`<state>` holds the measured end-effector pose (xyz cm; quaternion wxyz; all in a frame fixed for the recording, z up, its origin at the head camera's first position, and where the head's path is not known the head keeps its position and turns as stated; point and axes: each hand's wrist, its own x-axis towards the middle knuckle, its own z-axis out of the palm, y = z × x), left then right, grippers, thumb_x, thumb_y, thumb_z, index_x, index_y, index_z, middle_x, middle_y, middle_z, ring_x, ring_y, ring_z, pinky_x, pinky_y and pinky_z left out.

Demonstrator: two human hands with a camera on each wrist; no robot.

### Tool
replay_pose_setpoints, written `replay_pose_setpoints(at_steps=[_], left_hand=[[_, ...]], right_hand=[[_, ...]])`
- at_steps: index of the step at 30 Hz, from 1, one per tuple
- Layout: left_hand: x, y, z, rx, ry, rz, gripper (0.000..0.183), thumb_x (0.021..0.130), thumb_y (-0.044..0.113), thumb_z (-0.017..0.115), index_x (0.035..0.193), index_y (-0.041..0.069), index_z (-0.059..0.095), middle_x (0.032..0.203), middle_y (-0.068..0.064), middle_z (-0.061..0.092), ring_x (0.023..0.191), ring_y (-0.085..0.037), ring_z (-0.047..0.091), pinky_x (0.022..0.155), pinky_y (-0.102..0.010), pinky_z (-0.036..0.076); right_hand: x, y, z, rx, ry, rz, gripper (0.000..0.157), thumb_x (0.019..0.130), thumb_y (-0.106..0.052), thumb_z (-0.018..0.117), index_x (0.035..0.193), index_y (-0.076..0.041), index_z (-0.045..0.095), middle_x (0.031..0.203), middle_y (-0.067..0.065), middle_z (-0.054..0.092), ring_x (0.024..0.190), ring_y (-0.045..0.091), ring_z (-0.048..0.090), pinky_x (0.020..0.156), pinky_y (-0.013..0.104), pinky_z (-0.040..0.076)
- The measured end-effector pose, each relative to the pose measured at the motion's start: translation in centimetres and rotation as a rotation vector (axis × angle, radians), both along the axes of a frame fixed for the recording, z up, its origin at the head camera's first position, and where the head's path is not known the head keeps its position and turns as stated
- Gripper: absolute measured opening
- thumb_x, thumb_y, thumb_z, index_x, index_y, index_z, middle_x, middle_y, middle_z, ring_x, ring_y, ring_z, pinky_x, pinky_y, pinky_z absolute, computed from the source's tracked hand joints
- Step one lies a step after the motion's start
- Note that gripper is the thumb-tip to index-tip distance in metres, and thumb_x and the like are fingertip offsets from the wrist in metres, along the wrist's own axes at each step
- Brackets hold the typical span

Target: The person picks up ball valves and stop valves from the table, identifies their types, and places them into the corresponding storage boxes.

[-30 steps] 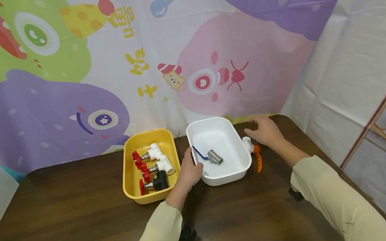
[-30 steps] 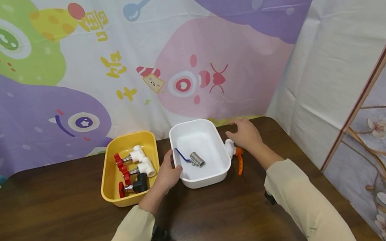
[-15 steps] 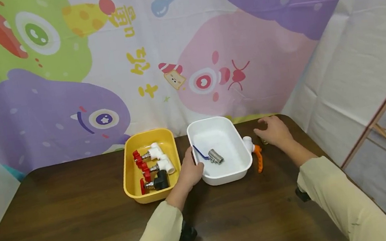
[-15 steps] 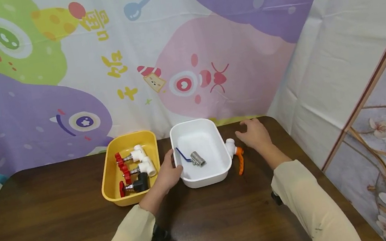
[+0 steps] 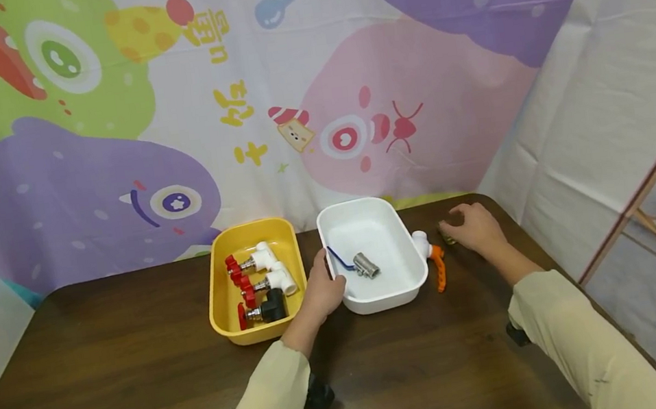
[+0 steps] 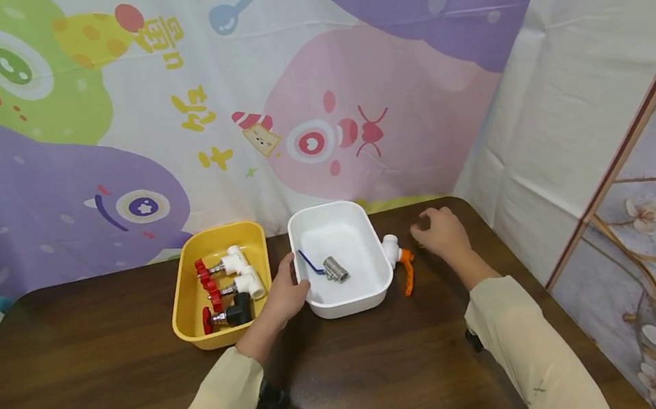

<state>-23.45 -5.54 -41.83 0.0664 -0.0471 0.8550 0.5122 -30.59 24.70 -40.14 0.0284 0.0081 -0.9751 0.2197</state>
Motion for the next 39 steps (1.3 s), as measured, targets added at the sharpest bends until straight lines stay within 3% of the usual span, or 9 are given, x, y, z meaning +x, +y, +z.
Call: replay_pose_setpoints(at_steps=[12, 39], left_hand=[[-0.3, -0.1, -0.4, 0.012, 0.003, -0.007, 0.066, 0.092, 0.012, 0.048, 0.149, 0.006, 0.016, 0.152, -0.019, 0.027, 0.136, -0.031, 0.033, 0.109, -0.048, 0.032], [0.1, 0.0, 0.0, 0.0, 0.02, -0.006, 0.065, 0.092, 0.01, 0.048, 0.148, 0.003, 0.017, 0.149, -0.022, 0.029, 0.135, -0.032, 0.035, 0.109, -0.049, 0.033]], right_hand=[[0.1, 0.9, -0.9, 0.024, -0.023, -0.015, 0.057, 0.088, -0.039, 0.057, 0.126, 0.004, 0.051, 0.123, 0.033, 0.049, 0.113, 0.047, 0.047, 0.095, 0.055, 0.04], [-0.3, 1.0, -3.6, 0.038, -0.035, -0.045, 0.063, 0.085, -0.041, 0.06, 0.128, 0.004, 0.048, 0.119, 0.034, 0.049, 0.11, 0.05, 0.047, 0.09, 0.058, 0.042]])
